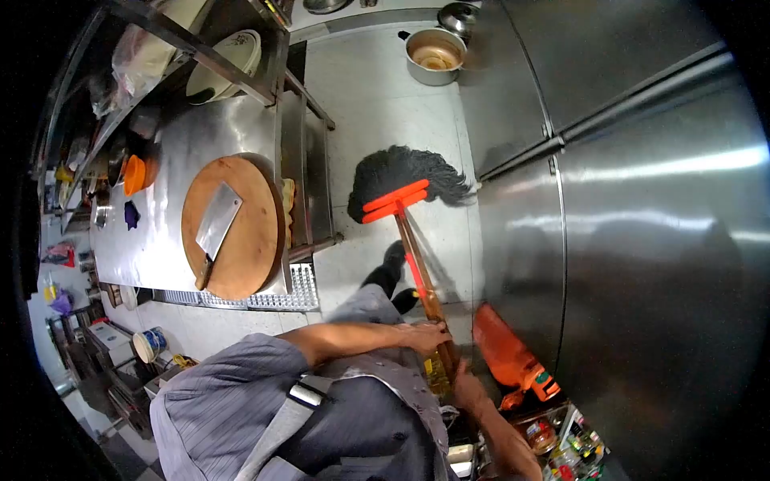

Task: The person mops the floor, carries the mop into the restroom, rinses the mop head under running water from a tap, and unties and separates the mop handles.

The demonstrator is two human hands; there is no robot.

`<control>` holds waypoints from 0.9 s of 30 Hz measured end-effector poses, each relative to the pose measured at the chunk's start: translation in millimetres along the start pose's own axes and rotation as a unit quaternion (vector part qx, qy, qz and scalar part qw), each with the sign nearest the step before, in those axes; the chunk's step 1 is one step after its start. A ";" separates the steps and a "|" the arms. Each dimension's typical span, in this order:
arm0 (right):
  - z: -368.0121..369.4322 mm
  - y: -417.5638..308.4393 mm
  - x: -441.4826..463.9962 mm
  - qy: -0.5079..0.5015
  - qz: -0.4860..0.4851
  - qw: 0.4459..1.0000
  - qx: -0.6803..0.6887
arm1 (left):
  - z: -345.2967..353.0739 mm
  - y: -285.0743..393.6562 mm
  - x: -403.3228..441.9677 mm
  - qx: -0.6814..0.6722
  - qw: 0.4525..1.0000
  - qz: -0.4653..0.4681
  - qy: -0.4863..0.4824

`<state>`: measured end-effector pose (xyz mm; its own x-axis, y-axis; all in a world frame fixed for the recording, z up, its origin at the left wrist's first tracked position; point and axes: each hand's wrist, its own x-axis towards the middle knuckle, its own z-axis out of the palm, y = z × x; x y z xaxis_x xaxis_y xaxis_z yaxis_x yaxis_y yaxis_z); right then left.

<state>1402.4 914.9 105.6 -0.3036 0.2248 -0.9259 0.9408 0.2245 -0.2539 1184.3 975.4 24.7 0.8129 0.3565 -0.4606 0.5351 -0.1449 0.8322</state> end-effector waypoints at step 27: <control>85.4 14.4 13.6 0.162 -0.070 0.980 0.086 | 85.2 36.1 43.2 0.130 0.989 0.069 -0.008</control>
<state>1424.7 840.2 65.6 -0.4363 0.4998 -0.7482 0.8899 0.1171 -0.4408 1258.3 906.9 8.5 0.8846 0.3028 -0.3546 0.4582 -0.4241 0.7812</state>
